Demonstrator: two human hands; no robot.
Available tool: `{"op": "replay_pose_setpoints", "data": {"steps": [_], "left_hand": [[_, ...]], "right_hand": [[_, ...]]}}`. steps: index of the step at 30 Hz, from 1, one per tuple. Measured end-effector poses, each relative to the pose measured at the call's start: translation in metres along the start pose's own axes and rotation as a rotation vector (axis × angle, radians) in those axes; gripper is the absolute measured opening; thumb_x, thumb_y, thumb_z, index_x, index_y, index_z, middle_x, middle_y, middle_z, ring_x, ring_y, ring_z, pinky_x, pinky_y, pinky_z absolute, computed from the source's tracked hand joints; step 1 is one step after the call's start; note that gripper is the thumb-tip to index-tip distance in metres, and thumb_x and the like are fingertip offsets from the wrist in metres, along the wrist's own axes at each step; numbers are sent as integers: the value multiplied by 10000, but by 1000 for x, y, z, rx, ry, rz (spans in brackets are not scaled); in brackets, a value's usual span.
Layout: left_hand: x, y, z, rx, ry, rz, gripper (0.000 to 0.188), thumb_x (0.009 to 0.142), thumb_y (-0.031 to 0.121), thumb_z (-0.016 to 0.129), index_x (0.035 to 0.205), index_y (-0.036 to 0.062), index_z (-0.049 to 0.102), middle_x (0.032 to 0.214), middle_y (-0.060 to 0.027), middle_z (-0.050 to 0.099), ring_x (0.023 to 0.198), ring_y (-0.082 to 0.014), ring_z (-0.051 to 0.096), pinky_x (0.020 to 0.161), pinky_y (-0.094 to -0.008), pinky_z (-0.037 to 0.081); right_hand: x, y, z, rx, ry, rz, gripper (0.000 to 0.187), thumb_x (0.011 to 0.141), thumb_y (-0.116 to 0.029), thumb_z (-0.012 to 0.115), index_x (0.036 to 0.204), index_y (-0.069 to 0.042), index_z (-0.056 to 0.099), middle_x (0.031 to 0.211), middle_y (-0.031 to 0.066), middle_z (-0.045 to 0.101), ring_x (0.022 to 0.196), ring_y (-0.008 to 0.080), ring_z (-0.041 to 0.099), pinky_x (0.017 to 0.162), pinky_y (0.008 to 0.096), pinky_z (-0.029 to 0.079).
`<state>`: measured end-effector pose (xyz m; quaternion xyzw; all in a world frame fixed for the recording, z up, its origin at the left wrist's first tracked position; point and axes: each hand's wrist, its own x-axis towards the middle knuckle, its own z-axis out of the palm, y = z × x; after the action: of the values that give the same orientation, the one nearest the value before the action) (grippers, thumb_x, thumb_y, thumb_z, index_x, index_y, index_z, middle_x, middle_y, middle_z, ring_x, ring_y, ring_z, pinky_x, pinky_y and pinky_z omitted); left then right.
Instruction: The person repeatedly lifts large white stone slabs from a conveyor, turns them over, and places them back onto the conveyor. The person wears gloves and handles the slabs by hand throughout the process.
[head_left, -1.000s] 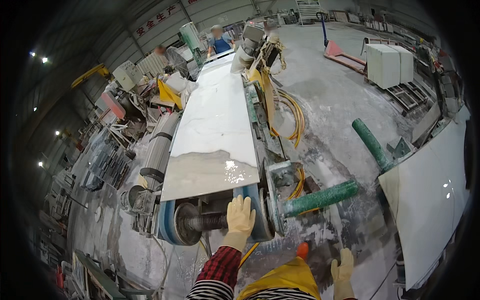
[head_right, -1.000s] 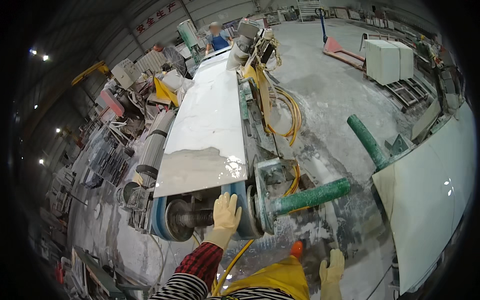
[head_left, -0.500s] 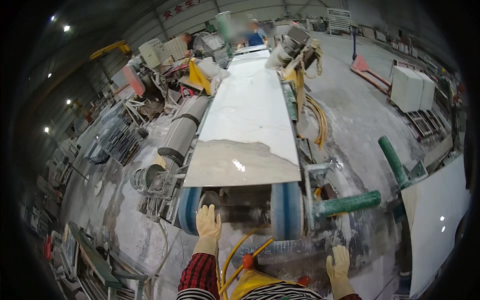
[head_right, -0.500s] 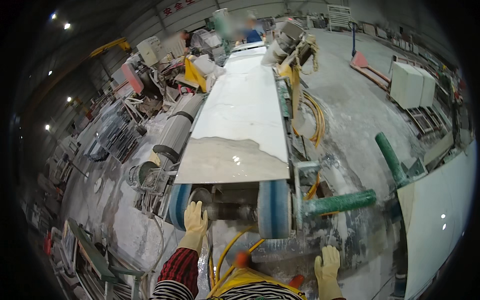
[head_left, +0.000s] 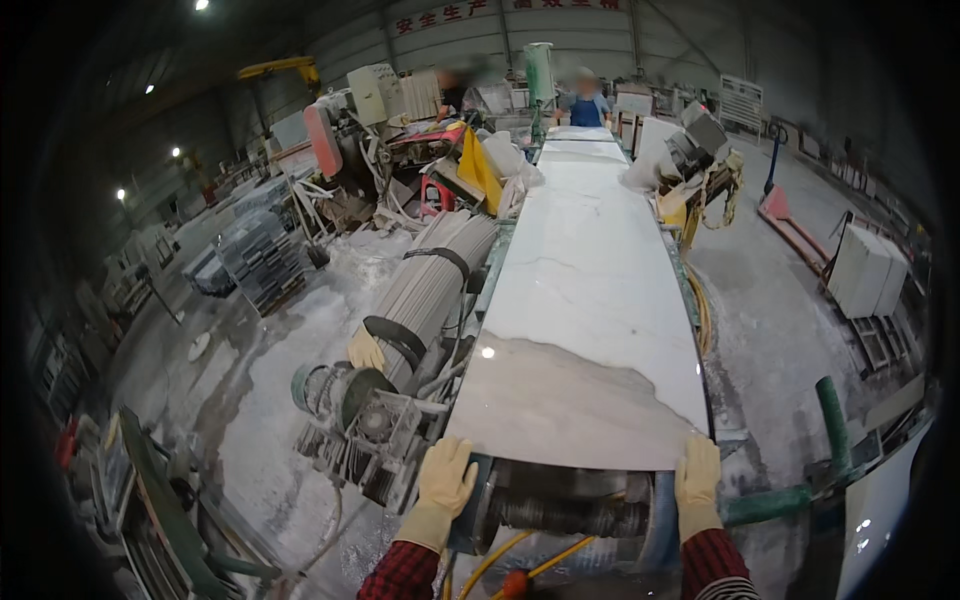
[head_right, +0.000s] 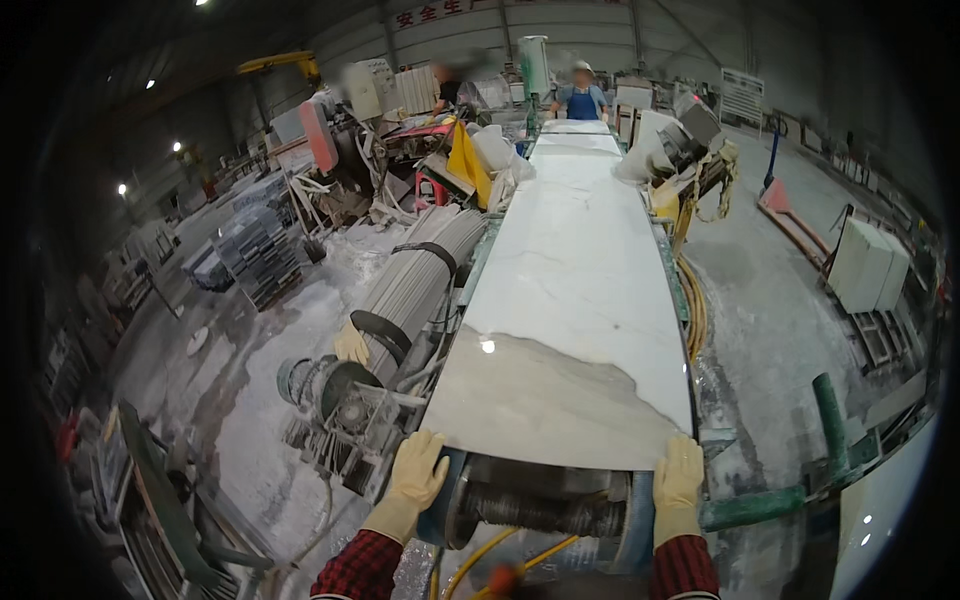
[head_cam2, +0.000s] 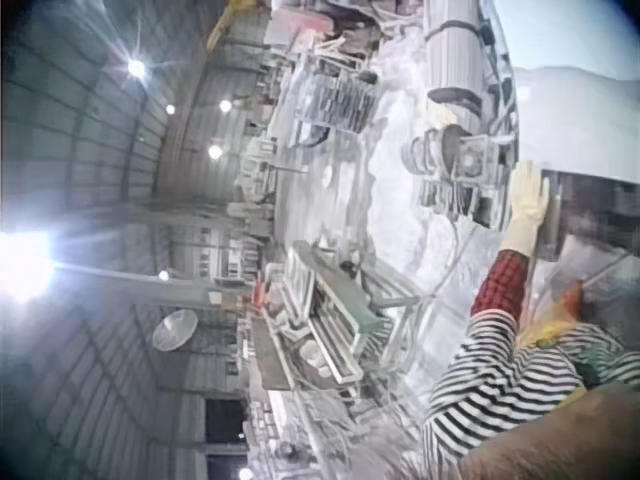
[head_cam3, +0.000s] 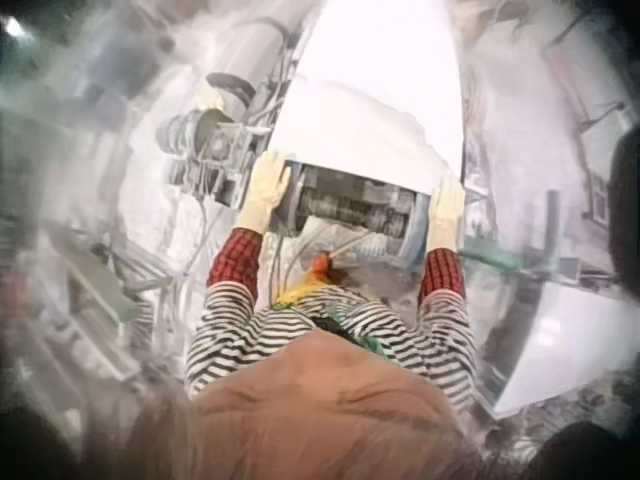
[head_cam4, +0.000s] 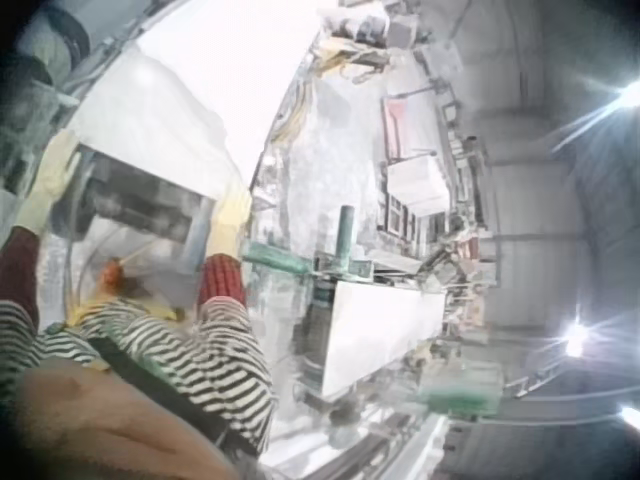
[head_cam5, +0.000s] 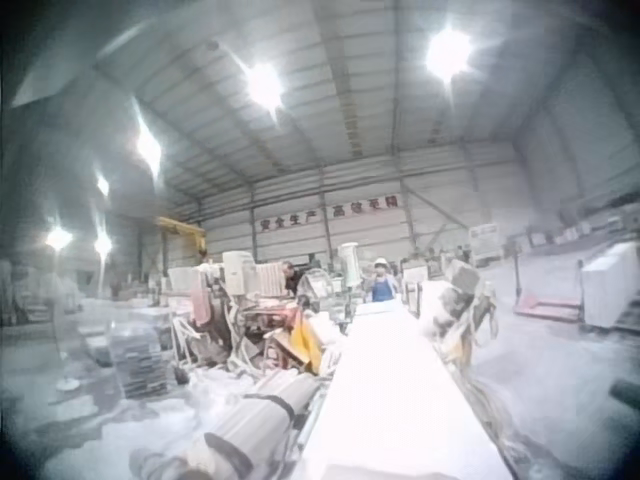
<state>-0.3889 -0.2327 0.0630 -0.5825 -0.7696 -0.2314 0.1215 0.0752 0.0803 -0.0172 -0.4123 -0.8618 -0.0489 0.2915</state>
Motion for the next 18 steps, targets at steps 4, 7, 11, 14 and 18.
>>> {"op": "replay_pose_setpoints", "data": {"steps": [4,7,11,14,18], "left_hand": [[42,-23,17,66,-45,5,432,1002,205,751,1388,39,651,1288,-205,634,1246,-449,593,1061,-565,476],[62,-40,45,26,-9,-13,397,1016,208,726,1373,51,654,1298,-214,632,1241,-459,589,1076,-580,464],[72,-31,74,117,91,-7,385,1011,218,721,1356,58,661,1306,-206,638,1251,-450,594,1082,-581,462],[76,-24,70,96,43,-29,375,999,220,725,1334,60,666,1312,-198,643,1252,-439,599,1078,-571,466],[69,-32,72,96,76,-35,348,976,214,733,1284,61,678,1283,-195,651,1214,-429,606,1035,-551,473]], "right_hand": [[14,-44,-34,82,-221,160,506,1087,-206,623,1531,37,630,1614,302,594,1508,543,515,1318,624,365],[7,-42,-27,89,-146,86,515,1065,-220,657,1513,32,628,1578,296,605,1467,558,526,1297,619,380],[3,-34,-32,102,-58,53,506,1037,-194,694,1489,25,636,1519,312,628,1406,571,559,1244,650,417],[9,-38,-39,111,-34,54,464,1012,-156,688,1437,27,654,1451,304,650,1334,557,584,1179,642,450],[26,-52,-51,172,9,24,347,970,-118,676,1293,8,680,1259,268,661,1157,509,608,1051,621,487]]}}
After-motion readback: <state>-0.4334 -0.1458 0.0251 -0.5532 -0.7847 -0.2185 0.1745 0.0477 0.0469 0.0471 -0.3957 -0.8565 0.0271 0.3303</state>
